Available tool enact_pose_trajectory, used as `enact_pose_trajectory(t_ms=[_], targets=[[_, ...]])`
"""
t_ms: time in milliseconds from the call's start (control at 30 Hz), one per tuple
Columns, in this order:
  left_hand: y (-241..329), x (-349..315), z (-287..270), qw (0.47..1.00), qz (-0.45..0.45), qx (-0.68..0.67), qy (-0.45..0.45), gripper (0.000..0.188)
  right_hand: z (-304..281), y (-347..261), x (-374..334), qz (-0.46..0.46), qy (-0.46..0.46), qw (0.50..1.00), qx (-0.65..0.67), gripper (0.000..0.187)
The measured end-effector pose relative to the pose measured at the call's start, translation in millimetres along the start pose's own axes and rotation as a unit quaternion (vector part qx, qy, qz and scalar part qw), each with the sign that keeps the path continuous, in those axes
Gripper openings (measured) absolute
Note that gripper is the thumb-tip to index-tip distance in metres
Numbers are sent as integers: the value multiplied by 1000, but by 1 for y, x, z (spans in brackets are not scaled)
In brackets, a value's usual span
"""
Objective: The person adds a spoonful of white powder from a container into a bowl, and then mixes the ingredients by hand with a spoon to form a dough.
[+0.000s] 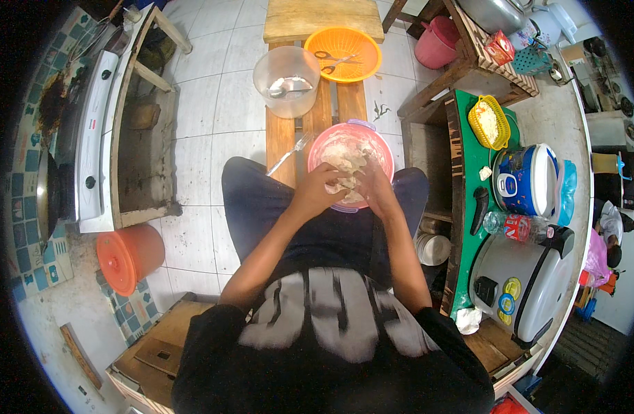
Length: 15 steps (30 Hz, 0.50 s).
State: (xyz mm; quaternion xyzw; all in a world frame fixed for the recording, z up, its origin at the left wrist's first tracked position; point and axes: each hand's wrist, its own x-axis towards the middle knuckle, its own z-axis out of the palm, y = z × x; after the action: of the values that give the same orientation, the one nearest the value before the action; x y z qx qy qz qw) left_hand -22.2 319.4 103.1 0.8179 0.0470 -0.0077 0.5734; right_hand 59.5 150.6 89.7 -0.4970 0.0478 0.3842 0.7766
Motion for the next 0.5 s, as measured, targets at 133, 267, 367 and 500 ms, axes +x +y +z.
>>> enact_pose_trajectory(t_ms=[133,267,367,500], targets=[[-6,0,6,994,79,78,14,30,13,-8,-8,10,-17,1000,2,68],[-15,0,10,988,95,117,14,26,9,-6,-5,5,-39,999,17,67],[-12,3,7,991,88,96,2,23,1,-2,-3,-1,-49,999,10,68],[-17,7,-1,998,30,-20,-46,18,-1,2,0,-6,-70,997,5,67]])
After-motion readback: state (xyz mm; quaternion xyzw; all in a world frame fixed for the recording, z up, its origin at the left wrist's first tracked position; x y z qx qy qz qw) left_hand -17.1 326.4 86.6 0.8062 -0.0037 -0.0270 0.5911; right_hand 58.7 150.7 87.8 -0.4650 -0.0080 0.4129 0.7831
